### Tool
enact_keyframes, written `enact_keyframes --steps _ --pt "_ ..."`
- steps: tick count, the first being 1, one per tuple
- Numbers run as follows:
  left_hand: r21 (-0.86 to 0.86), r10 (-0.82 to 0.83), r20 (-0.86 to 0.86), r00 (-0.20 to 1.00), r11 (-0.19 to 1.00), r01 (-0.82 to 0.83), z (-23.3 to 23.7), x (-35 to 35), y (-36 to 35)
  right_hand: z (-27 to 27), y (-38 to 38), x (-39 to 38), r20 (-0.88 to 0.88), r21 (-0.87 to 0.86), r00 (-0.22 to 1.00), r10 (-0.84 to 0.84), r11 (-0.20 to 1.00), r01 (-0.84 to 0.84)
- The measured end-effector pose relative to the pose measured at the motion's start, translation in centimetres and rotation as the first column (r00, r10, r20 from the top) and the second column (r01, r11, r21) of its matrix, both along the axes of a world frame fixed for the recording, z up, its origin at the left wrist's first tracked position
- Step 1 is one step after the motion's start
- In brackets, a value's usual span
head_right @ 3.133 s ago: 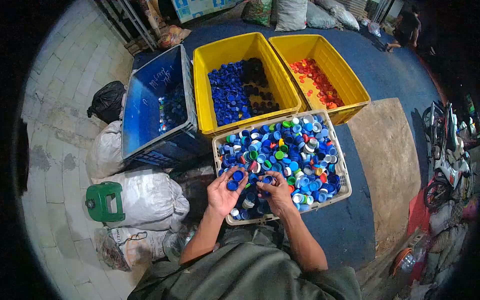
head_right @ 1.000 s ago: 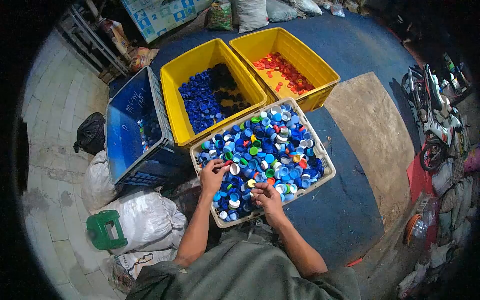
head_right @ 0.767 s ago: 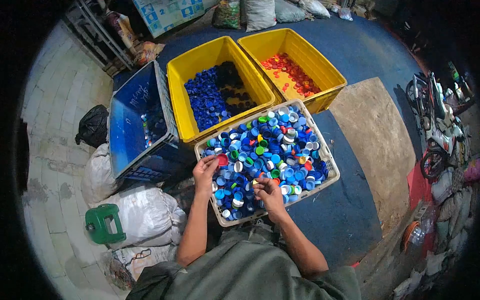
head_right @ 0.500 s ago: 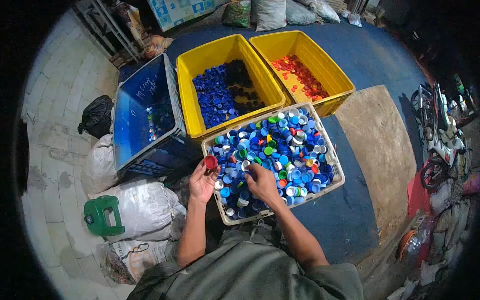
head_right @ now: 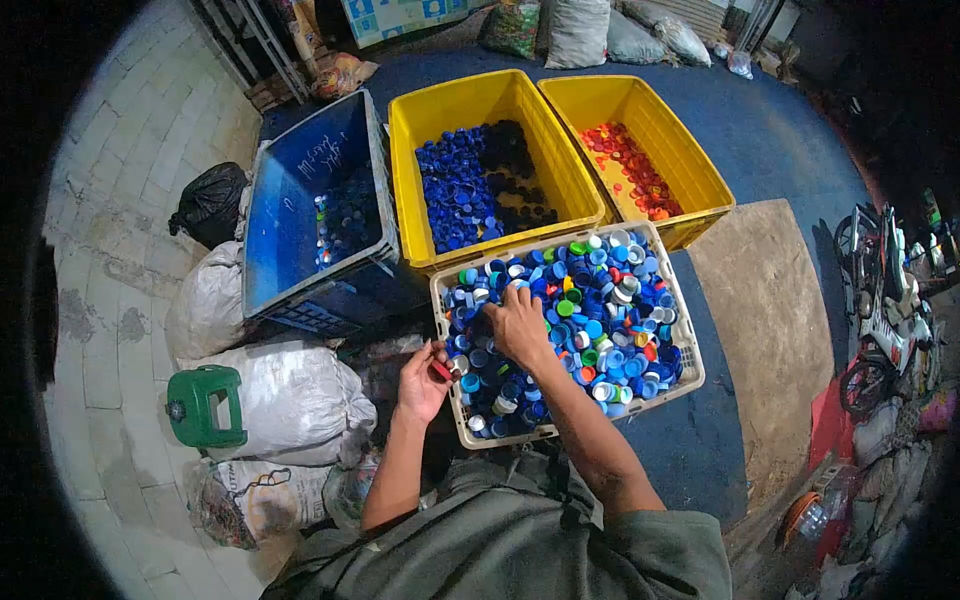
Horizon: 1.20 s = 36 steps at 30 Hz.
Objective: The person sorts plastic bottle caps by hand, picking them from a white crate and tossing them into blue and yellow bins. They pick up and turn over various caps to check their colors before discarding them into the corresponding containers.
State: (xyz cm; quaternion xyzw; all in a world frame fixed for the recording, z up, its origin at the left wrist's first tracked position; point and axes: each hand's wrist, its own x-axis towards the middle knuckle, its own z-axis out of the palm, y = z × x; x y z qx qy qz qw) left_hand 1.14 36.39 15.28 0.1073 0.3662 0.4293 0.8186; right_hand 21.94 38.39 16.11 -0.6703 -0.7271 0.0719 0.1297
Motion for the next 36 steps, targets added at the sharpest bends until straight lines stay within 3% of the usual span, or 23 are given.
enact_keyframes --steps 9,13,16,17,18,19,21,22,23,26,27,29,31,33,36 --pt "-0.022 -0.062 -0.060 0.996 0.998 0.060 -0.5 0.6 -0.6 -0.6 -0.3 0.4 -0.056 0.009 0.998 -0.012 1.000 0.012" --pt "0.019 -0.087 -0.154 0.984 0.996 0.091 -0.1 1.6 -0.6 1.3 -1.4 0.6 -0.318 0.125 0.945 -0.077 0.985 0.122" --pt "0.100 -0.141 -0.316 0.938 0.978 0.181 0.7 3.1 -0.7 3.0 -4.1 1.1 -0.620 0.182 0.780 -0.085 0.951 0.249" --pt "0.132 -0.158 -0.378 0.912 0.966 0.222 1.1 3.7 -0.7 3.9 -5.6 1.1 -0.799 -0.082 0.549 -0.246 0.948 0.306" --pt "0.143 -0.170 -0.449 0.877 0.956 0.258 1.6 4.6 -0.7 3.6 -7.2 1.4 -0.949 -0.238 0.131 -0.287 0.923 0.303" --pt "0.210 -0.166 -0.497 0.852 0.929 0.304 1.5 5.5 -0.8 3.5 -9.0 2.0 -0.905 -0.369 -0.312 -0.290 0.900 0.231" --pt "0.331 -0.141 -0.588 0.796 0.857 0.396 1.4 7.2 -1.2 4.5 -12.6 3.5 -0.636 -0.398 -0.759 -0.139 0.902 0.168" --pt "0.390 -0.144 -0.588 0.796 0.812 0.435 1.7 8.2 -1.5 3.7 -14.1 4.3 -0.563 -0.390 -0.825 -0.055 0.898 0.206" --pt "0.441 -0.133 -0.582 0.802 0.777 0.449 1.5 9.5 -1.9 3.2 -15.5 4.9 -0.590 -0.436 -0.806 -0.043 0.857 0.274" --pt "0.488 -0.091 -0.763 0.640 0.567 0.663 2.6 12.7 -3.1 3.7 -18.9 7.7 -0.605 -0.523 -0.796 -0.015 0.761 0.383" --pt "0.485 -0.062 -0.821 0.567 0.448 0.751 3.8 13.7 -3.3 3.8 -19.5 8.4 -0.624 -0.547 -0.781 -0.007 0.718 0.430" --pt "0.585 0.121 -0.811 0.573 0.180 0.791 3.1 15.7 -3.8 4.3 -20.4 9.4 -0.650 -0.547 -0.759 0.047 0.665 0.509" --pt "0.547 0.142 -0.832 0.536 0.055 0.835 2.3 17.1 -4.3 3.8 -21.3 10.7 -0.646 -0.502 -0.753 0.123 0.675 0.541" --pt "0.488 0.195 -0.853 0.484 -0.031 0.872 1.7 18.0 -4.6 3.7 -21.8 11.1 -0.651 -0.499 -0.743 0.152 0.652 0.571" --pt "0.439 0.254 -0.865 0.433 -0.037 0.898 1.5 18.8 -5.0 3.4 -22.3 11.2 -0.638 -0.509 -0.751 0.170 0.639 0.577"
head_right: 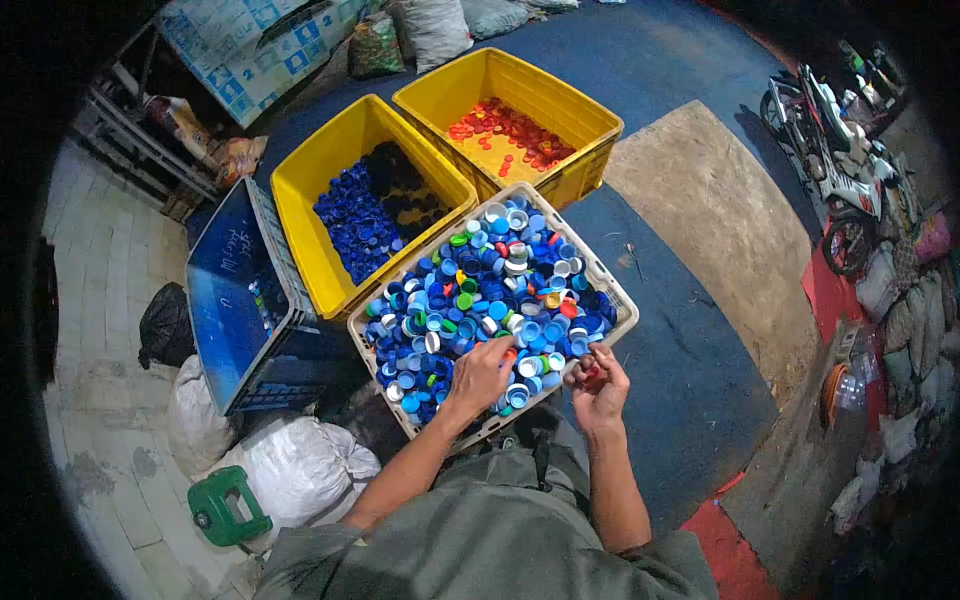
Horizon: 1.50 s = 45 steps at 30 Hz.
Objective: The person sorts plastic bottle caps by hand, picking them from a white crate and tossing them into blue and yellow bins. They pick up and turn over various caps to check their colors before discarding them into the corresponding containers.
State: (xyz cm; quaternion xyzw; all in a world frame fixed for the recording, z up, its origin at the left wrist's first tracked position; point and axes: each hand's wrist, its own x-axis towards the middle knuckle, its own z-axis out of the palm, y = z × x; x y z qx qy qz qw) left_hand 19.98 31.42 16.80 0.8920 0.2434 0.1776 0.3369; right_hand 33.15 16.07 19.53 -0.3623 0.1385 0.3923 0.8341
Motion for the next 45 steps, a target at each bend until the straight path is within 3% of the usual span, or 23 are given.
enact_keyframes --steps 3,8,20,25,28,32,35,41,44,45 --pt "0.039 0.024 -0.012 1.000 0.999 -0.024 0.0 0.4 0.2 0.4 -0.1 -0.3 -0.026 -0.058 1.000 -0.011 0.998 0.010" --pt "-0.004 -0.005 -0.171 0.985 1.000 0.004 0.3 0.2 0.5 -0.1 -0.4 0.0 -0.030 -0.053 1.000 0.009 0.999 -0.011" --pt "-0.084 0.040 -0.124 0.992 0.995 -0.051 0.5 0.0 0.2 -1.0 0.1 0.4 0.097 -0.157 0.989 0.108 0.983 -0.092" --pt "0.017 0.078 -0.032 0.996 0.997 -0.077 -1.2 -0.3 0.7 -2.1 0.7 1.6 0.214 -0.284 0.954 0.208 0.948 -0.143" --pt "0.043 0.087 -0.055 0.995 0.995 -0.085 -1.4 -0.4 0.7 -2.1 1.6 2.7 0.418 -0.524 0.839 0.349 0.847 -0.091" --pt "-0.018 0.089 -0.076 0.993 0.996 -0.090 -0.9 -0.4 0.5 -2.4 2.6 4.2 0.570 -0.609 0.702 0.427 0.793 0.013" --pt "-0.011 0.103 -0.040 0.994 0.995 -0.103 -1.5 -0.5 0.3 -2.1 2.9 4.8 0.616 -0.705 0.577 0.537 0.702 0.101" --pt "-0.080 0.217 0.068 0.974 0.974 -0.211 -1.5 -0.8 0.3 -1.3 3.2 5.0 0.576 -0.796 0.491 0.654 0.585 0.156" --pt "-0.343 0.295 0.128 0.947 0.909 -0.237 -2.0 -1.3 0.9 -1.6 3.3 5.6 0.613 -0.788 0.294 0.733 0.542 0.293" --pt "-0.524 0.346 0.117 0.931 0.818 -0.238 -1.6 -1.5 1.0 -1.9 3.3 5.8 0.620 -0.774 0.223 0.752 0.541 0.329"
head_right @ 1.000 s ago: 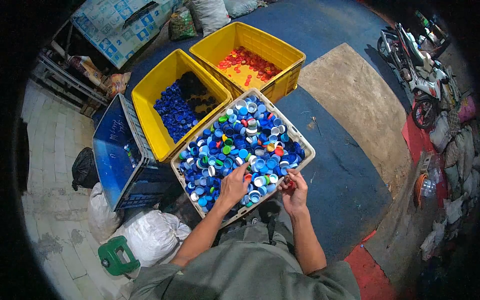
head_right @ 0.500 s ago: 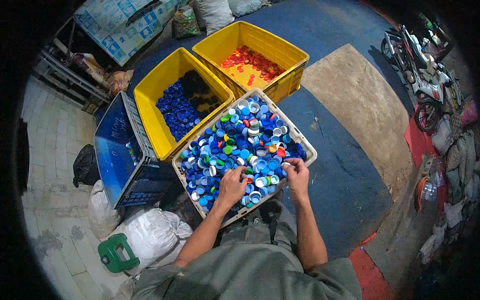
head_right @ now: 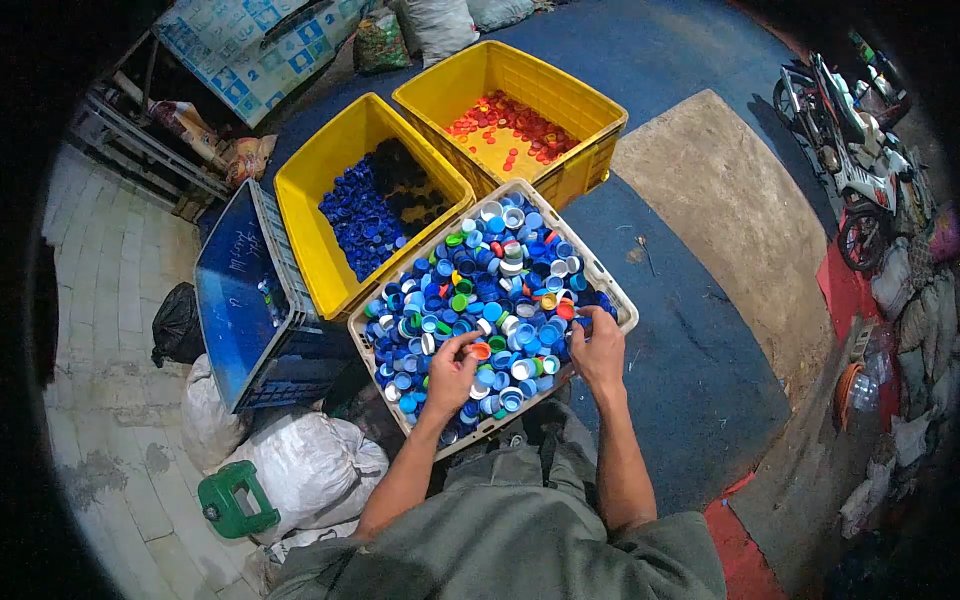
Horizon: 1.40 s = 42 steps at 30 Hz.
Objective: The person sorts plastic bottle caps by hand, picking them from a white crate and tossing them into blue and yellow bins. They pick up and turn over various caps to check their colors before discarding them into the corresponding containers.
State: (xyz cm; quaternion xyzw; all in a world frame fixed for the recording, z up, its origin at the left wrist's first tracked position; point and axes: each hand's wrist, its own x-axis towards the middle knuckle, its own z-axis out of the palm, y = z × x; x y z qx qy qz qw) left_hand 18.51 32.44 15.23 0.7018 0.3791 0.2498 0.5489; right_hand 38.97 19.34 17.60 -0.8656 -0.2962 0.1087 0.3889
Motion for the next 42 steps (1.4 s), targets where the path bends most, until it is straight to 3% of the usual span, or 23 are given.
enact_keyframes --steps 2,6,13,20,24,26,28,32,35,38,42 --pt "-0.381 0.078 0.094 0.992 0.924 -0.036 1.1 -0.4 0.2 -0.6 0.0 0.5 0.144 -0.037 0.987 0.075 0.997 -0.071" --pt "-0.641 0.202 0.143 0.969 0.765 -0.065 2.2 -0.7 0.6 0.4 0.5 1.3 0.071 -0.227 0.978 0.197 0.958 -0.176" --pt "-0.825 0.416 0.256 0.873 0.564 -0.027 2.1 -0.9 0.1 -0.6 1.6 2.2 0.004 -0.267 0.967 0.254 0.932 -0.244" --pt "-0.881 0.507 0.266 0.820 0.472 -0.006 2.4 -1.0 -0.8 -1.9 1.5 3.1 0.012 -0.231 0.955 0.297 0.930 -0.287" --pt "-0.875 0.523 0.263 0.810 0.483 -0.028 2.9 -0.4 -2.2 -1.4 1.1 4.0 -0.054 -0.019 0.947 0.317 0.948 -0.318" --pt "-0.874 0.540 0.273 0.796 0.485 -0.028 3.5 0.0 -3.1 -2.8 0.8 4.7 -0.188 0.160 0.930 0.315 0.945 -0.287" --pt "-0.874 0.569 0.305 0.763 0.485 -0.012 3.4 0.2 -4.0 -2.7 0.9 4.8 -0.379 0.328 0.862 0.337 0.920 -0.216" --pt "-0.879 0.623 0.345 0.702 0.477 0.008 2.9 0.3 -6.1 2.5 0.4 5.2 -0.812 0.264 0.502 0.296 0.955 -0.136" --pt "-0.891 0.654 0.358 0.667 0.453 0.035 2.9 0.4 -7.4 0.8 -0.2 5.1 -0.859 0.450 0.294 0.419 0.892 0.042" --pt "-0.900 0.660 0.358 0.661 0.433 0.055 3.2 0.4 -8.1 3.3 -0.3 3.7 -0.895 0.439 0.051 0.442 0.858 0.265" --pt "-0.876 0.647 0.392 0.654 0.479 0.051 3.5 0.1 -9.3 3.8 -1.3 2.4 -0.883 0.421 -0.105 0.457 0.872 0.251"
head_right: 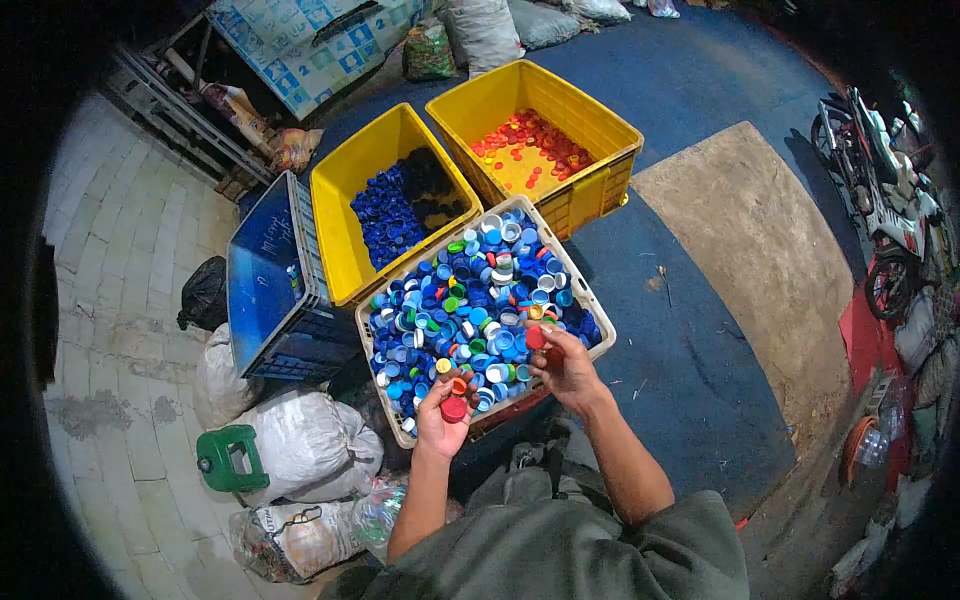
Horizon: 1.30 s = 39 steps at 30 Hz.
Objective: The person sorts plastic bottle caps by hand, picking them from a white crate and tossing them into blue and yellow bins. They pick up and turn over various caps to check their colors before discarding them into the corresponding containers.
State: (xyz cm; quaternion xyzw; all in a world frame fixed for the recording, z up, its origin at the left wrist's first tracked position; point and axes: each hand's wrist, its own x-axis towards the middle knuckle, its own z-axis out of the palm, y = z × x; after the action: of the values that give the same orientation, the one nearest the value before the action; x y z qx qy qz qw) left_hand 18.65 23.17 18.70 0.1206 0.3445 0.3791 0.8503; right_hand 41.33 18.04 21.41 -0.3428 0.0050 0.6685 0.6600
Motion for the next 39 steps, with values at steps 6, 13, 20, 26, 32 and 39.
enact_keyframes --steps 6,13,20,26,32,39 --pt "0.021 0.067 -0.065 0.996 0.998 -0.065 0.1 -1.0 -3.6 -1.6 -2.7 -2.5 -0.037 -0.086 0.996 0.078 0.993 -0.081" --pt "-0.012 0.100 0.002 0.995 0.995 -0.100 -1.4 -0.5 -9.8 -1.0 -9.5 -3.8 -0.036 -0.146 0.987 0.155 0.976 -0.159" --pt "-0.019 0.120 0.092 0.989 0.993 -0.119 -1.0 0.5 -14.8 -0.2 -14.9 -4.8 0.075 -0.239 0.986 0.150 0.962 -0.128" --pt "-0.086 0.258 0.150 0.954 0.965 -0.247 0.3 -0.3 -16.2 -1.0 -14.2 -5.1 0.110 -0.186 0.962 0.251 0.956 -0.228" --pt "-0.159 0.332 0.213 0.919 0.940 -0.303 2.1 1.6 -14.8 0.5 -11.7 -3.4 -0.128 -0.011 0.972 0.195 0.980 -0.198" --pt "-0.063 0.299 0.188 0.935 0.954 -0.292 4.4 10.6 -7.7 1.2 -5.7 5.4 -0.041 0.059 0.994 0.099 0.994 -0.096"
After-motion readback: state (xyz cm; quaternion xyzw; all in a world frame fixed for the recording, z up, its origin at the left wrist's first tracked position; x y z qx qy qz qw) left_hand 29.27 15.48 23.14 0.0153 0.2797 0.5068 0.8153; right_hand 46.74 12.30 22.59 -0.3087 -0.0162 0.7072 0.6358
